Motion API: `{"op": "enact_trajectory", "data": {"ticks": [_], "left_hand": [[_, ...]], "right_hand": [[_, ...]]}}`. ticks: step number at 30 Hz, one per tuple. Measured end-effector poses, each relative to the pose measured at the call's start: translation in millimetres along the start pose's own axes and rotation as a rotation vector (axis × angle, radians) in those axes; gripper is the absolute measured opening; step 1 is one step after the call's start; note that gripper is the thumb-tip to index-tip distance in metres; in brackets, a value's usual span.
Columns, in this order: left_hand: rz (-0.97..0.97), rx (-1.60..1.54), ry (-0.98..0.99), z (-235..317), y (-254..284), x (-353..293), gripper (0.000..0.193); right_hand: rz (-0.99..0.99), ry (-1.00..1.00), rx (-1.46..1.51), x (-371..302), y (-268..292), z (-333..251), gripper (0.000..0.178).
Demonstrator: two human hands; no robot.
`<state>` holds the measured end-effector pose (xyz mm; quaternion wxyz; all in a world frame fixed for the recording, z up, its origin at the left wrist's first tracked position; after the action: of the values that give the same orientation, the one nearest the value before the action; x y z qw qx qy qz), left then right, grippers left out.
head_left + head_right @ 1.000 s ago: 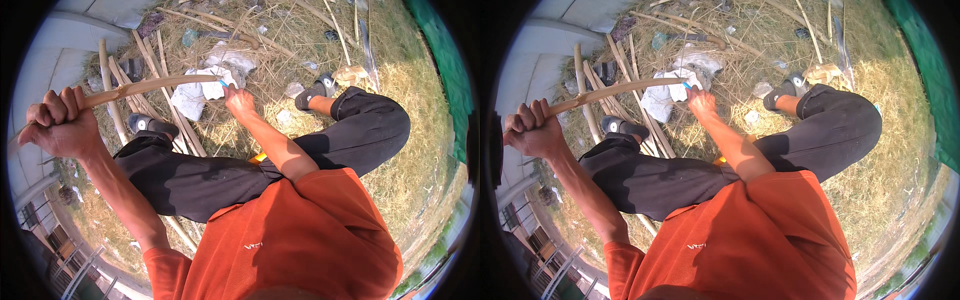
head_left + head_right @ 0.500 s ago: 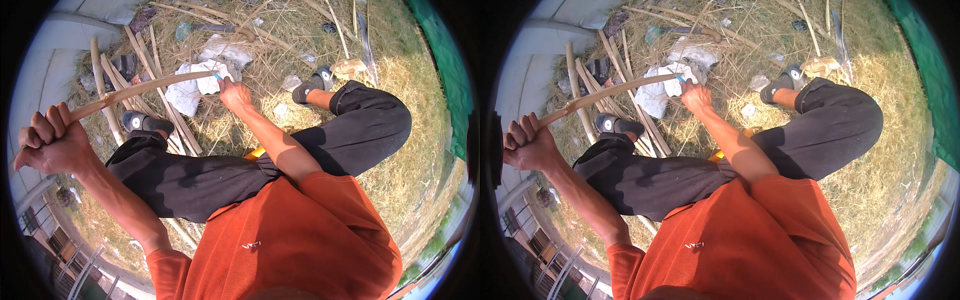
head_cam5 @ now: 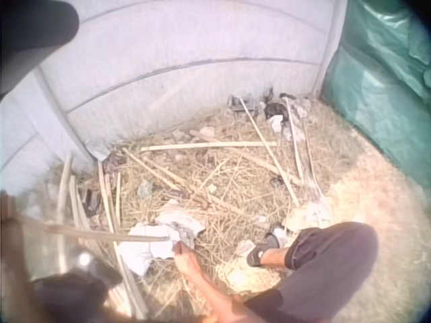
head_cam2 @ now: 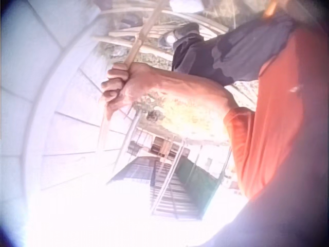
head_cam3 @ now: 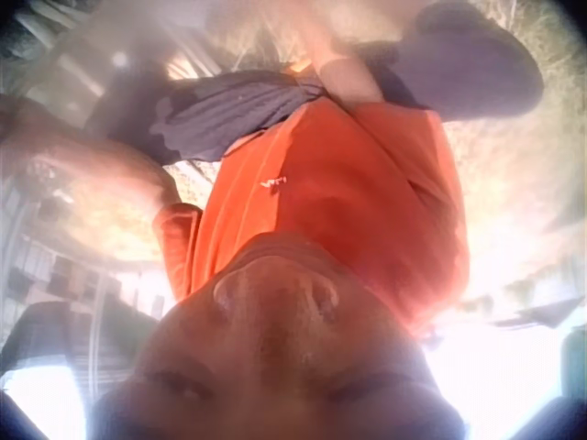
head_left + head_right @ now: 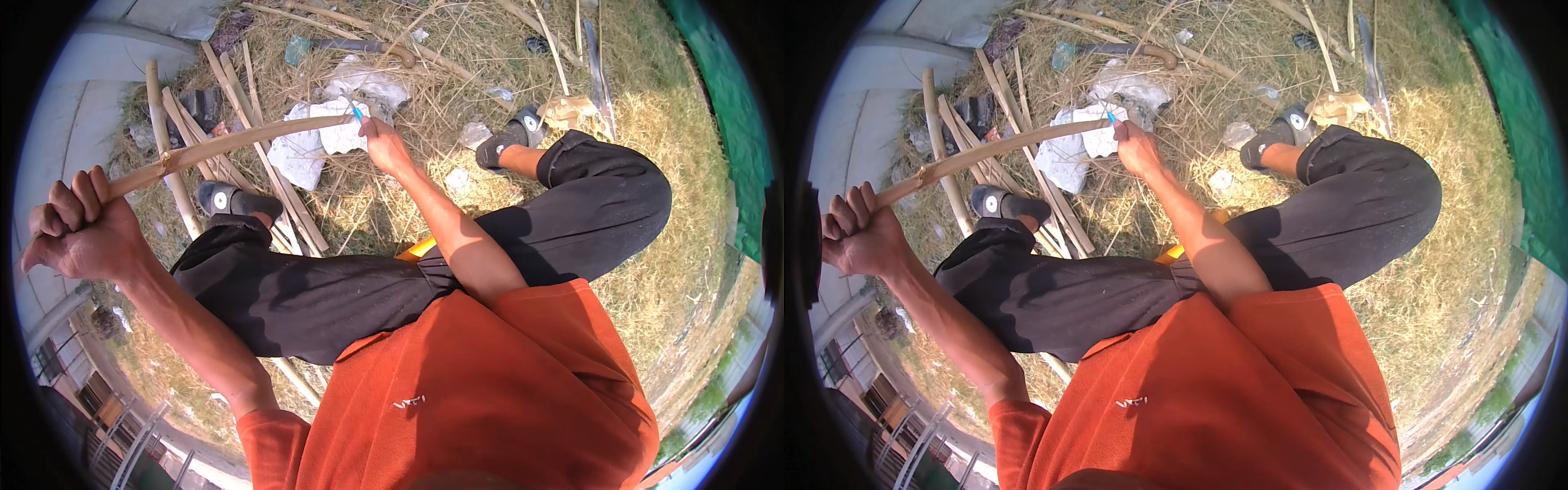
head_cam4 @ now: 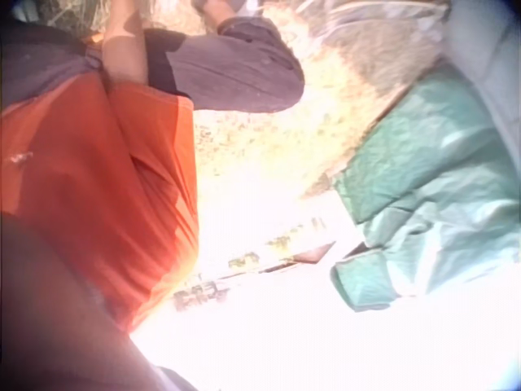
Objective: The person sits on the ground and uses a knife to shave and smooth a long bamboo stick. They repeatedly scrape the surface, rotate the stick, and inspect the edges while removing thin strips of material.
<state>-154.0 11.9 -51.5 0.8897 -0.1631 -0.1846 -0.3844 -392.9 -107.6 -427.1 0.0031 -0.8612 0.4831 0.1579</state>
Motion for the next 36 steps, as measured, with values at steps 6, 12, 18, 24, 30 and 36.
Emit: {"op": "enact_trajectory", "data": {"ticks": [6, 12, 18, 24, 30, 36], "left_hand": [[0.019, 0.095, -0.037, 5.7, -14.0, -1.5, 0.059], [-0.095, -0.027, -0.013, 0.0, 3.4, 5.0, 0.059], [-0.152, -0.111, -0.007, 0.4, -10.4, 4.7, 0.06], [-0.234, -0.186, -0.008, -3.9, -11.6, 9.2, 0.06], [-0.185, -0.167, -0.003, 2.3, -11.6, -1.4, 0.059], [-0.084, -0.118, -0.057, 7.8, -23.8, -11.7, 0.056]], "right_hand": [[0.015, 0.031, -0.499, -17.2, -9.7, -18.2, 0.039], [0.04, -0.132, -0.06, 0.9, -1.3, -32.1, 0.042], [-0.02, -0.069, -0.491, -22.0, -5.2, -28.4, 0.044], [-0.024, -0.132, -0.047, 7.9, 4.3, -1.2, 0.051], [0.075, 0.37, -0.326, 9.8, 9.0, -51.5, 0.028], [-0.125, 0.168, -0.545, 23.1, 2.4, -60.8, 0.024]]}}
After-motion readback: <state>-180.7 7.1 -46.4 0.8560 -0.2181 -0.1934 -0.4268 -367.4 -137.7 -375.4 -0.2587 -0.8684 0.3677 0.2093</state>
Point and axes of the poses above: each hand's wrist, its own x-axis towards the middle knuckle, its own y-axis out of the back of the hand, z = x × y, the point moved 2 cm from there along x, towards the middle knuckle, and after that the axes turned 13 degrees about x, right-handed, at the moved point
